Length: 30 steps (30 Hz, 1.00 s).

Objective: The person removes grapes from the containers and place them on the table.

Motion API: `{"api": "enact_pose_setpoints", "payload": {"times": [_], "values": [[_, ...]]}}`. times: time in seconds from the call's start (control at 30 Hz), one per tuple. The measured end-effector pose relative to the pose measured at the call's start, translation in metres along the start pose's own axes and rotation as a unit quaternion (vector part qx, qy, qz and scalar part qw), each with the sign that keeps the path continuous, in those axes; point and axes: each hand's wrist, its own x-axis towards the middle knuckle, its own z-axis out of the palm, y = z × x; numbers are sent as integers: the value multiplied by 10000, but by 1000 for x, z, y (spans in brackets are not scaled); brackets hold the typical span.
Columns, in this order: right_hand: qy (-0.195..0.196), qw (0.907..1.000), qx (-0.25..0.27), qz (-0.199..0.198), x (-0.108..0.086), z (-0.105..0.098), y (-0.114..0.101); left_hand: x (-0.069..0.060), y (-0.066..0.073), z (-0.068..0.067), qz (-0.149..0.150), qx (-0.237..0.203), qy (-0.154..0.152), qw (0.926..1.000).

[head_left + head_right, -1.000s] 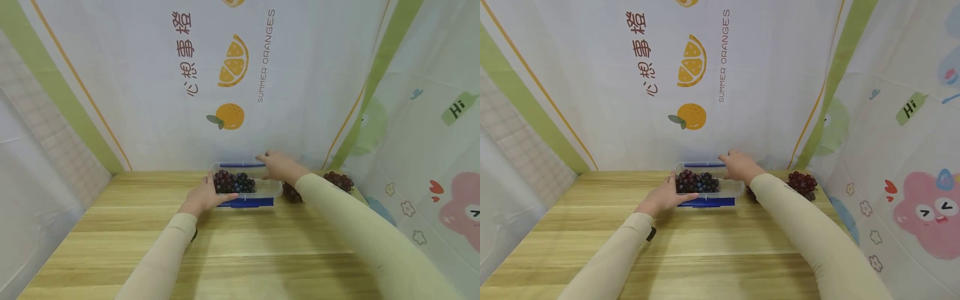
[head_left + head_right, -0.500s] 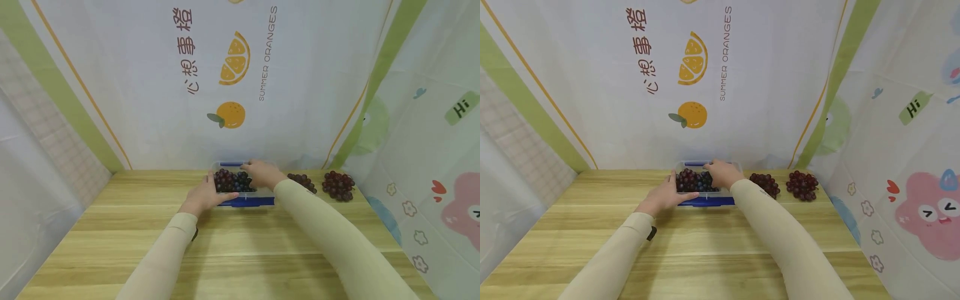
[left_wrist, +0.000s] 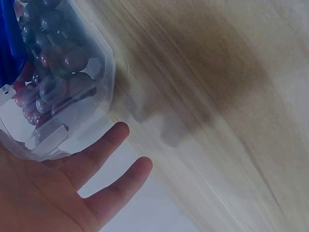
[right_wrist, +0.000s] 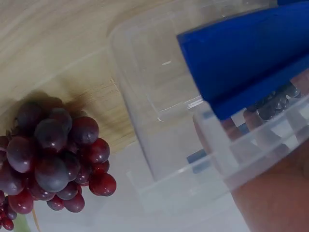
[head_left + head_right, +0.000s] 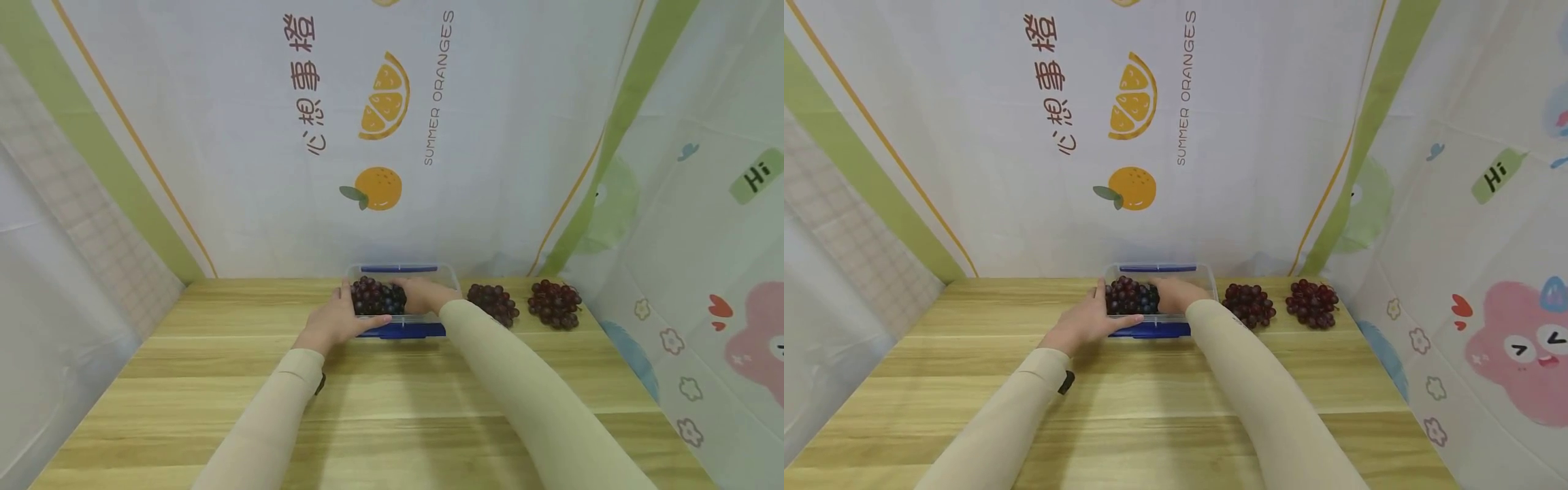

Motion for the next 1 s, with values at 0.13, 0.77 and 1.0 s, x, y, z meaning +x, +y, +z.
{"api": "enact_pose_setpoints", "payload": {"times": [0.13,0.77,1.0], "values": [[290,9995,38,72,1,2,3,1,0,1,19,-40,25,10000],[292,9951,-513,787,-12,-10,9,-1,3,-2,-63,-57,-55,9999],[-103,9955,-403,855,-16,-18,11,-3,4,-2,-80,-61,-79,9999]]}}
